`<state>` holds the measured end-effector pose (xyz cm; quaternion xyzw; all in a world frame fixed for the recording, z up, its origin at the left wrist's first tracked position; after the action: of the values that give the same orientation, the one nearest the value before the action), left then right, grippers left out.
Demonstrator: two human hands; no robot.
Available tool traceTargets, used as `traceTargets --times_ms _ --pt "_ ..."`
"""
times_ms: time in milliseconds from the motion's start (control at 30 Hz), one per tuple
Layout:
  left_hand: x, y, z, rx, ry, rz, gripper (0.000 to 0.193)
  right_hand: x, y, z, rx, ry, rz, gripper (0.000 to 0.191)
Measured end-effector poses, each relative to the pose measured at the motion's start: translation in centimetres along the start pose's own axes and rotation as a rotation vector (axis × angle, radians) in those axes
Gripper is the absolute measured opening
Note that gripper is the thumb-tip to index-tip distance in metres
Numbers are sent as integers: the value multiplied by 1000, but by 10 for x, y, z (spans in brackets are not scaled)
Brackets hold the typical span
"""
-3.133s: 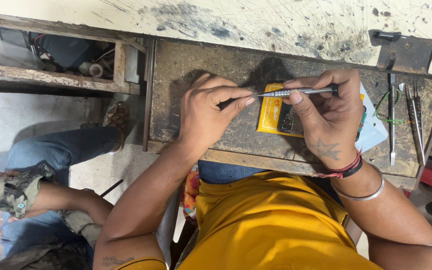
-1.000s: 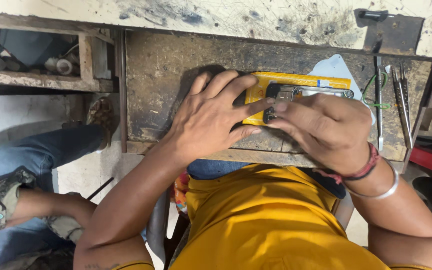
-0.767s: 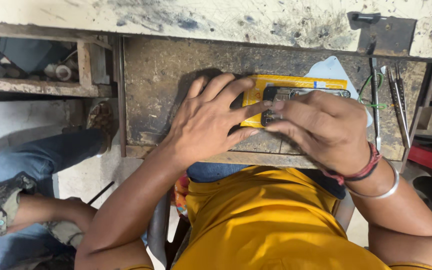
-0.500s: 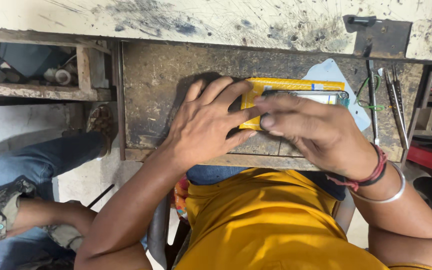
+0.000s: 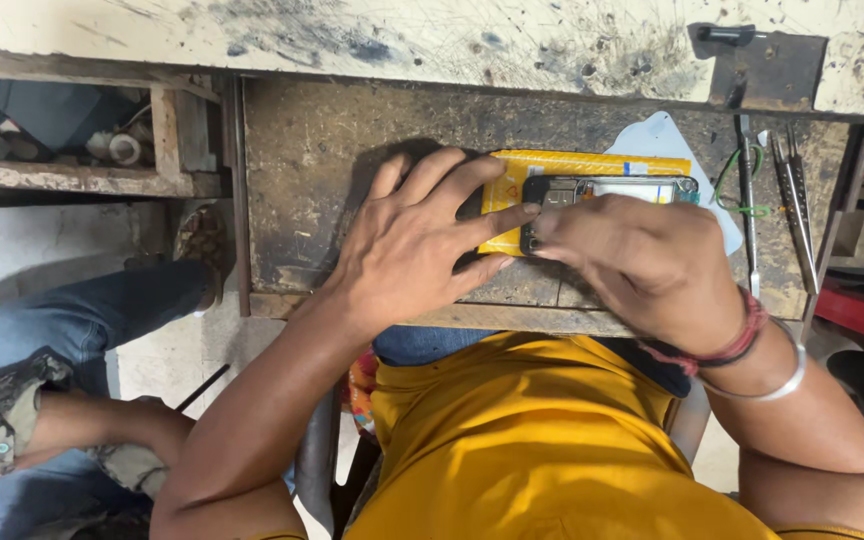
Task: The person repairs a disassembled smartphone on a workbench. They pry at the phone's internals with a small tool, press components into place by hand, then use a precision screwdriver to drive screws into the phone body, repositioning the phone and picking up small parts as they work.
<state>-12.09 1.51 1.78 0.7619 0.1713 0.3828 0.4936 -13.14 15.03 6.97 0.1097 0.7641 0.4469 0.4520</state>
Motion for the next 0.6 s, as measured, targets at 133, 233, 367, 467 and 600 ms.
traceTargets --times_ms 133,233,367,467,600 --pt "-2 -3 0 -42 10 -25 44 -14 4 0 -22 115 -154 45" --pt "0 2 0 15 -7 17 45 0 -2 -5 4 -85 75 45" --pt "0 -2 0 -17 8 -24 40 -21 4 -7 -3 74 -132 42" --pt "1 -1 0 3 -2 4 41 -19 5 -10 -2 22 -138 40" --pt "-1 -2 0 -2 10 4 41 -23 6 -9 -3 63 -195 42"
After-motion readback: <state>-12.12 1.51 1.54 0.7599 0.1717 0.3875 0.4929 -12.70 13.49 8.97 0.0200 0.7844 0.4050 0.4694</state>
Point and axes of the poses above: each hand's wrist, its own z-axis away from the middle knuckle, its own y-axis out of the back of the hand, x = y × z, the point moved 10 cm from there along -z, towards the middle knuckle, and after that the axes turned 8 degrees about -y, right-handed, at the moved point
